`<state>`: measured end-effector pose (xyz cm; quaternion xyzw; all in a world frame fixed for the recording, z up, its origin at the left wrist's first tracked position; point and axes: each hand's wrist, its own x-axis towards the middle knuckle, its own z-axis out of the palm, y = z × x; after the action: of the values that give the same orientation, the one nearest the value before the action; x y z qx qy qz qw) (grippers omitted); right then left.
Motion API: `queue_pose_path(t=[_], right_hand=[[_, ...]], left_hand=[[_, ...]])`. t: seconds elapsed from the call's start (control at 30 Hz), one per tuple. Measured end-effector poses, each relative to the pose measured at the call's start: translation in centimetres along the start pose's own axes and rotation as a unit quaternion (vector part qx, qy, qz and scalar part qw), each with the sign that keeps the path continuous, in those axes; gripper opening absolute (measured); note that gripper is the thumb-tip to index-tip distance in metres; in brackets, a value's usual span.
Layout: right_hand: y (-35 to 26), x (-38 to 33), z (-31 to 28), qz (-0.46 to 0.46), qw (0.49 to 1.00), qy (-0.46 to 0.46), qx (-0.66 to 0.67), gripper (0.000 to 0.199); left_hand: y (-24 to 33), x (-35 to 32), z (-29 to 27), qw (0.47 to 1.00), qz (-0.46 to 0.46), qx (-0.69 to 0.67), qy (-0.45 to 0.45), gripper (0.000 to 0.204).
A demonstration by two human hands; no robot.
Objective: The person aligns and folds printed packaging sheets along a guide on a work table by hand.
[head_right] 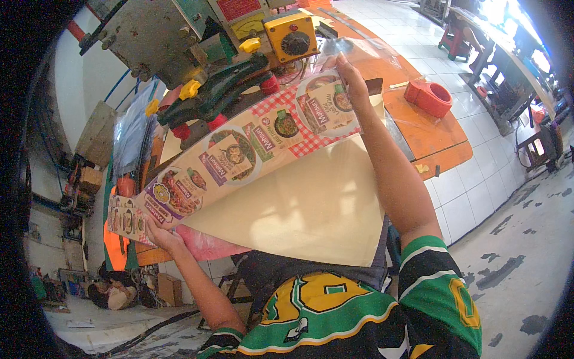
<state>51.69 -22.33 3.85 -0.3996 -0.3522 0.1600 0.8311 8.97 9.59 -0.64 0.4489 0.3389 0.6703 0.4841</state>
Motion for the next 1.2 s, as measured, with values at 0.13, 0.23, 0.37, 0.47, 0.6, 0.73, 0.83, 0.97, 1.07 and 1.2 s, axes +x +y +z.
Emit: queue_pose_path(t=[0.13,0.23,0.37,0.47,0.6,0.73,0.83,0.97,1.07,1.2], right_hand=[[0.0,-0.1,0.2,0.005,1.0,0.0,0.012,0.045],[0.1,0.0,-0.3,0.011,0.999,-0.017,0.028,0.044],[0.5,0.3,-1.2,0.009,0.998,-0.04,0.041,0.042],[0.6,0.4,-1.3,0.007,0.997,-0.059,0.052,0.042],[0.6,0.2,-1.0,0.02,0.998,-0.033,0.052,0.042],[0.5,0.3,-1.1,0.012,0.998,-0.044,0.048,0.042],[0.6,0.2,-1.2,0.009,0.998,-0.038,0.048,0.042],[0.7,0.5,-1.4,0.011,0.998,-0.049,0.049,0.043],[0.5,0.3,-1.0,0.002,0.998,-0.044,0.042,0.044],[0.4,0.3,-1.1,0.009,0.999,-0.044,0.031,0.044]], left_hand=[[0.3,-0.2,0.2,1.0,-0.005,-0.007,-0.011,0.034],[0.3,-0.1,0.0,1.0,-0.008,-0.011,-0.017,0.034],[0.5,-0.4,0.3,1.0,-0.008,-0.008,-0.017,0.033],[0.0,0.2,-0.1,1.0,0.008,-0.013,-0.009,0.033],[0.1,0.0,-0.1,1.0,-0.004,-0.011,-0.006,0.034],[0.4,-0.2,0.1,1.0,-0.006,0.002,-0.001,0.033],[0.4,-0.1,0.1,1.0,-0.012,0.008,-0.002,0.033],[0.3,-0.1,0.1,1.0,-0.013,-0.01,-0.007,0.034],[0.4,-0.2,0.2,1.0,-0.015,-0.02,-0.01,0.035],[0.7,-0.6,0.5,1.0,-0.02,-0.017,-0.004,0.035]])
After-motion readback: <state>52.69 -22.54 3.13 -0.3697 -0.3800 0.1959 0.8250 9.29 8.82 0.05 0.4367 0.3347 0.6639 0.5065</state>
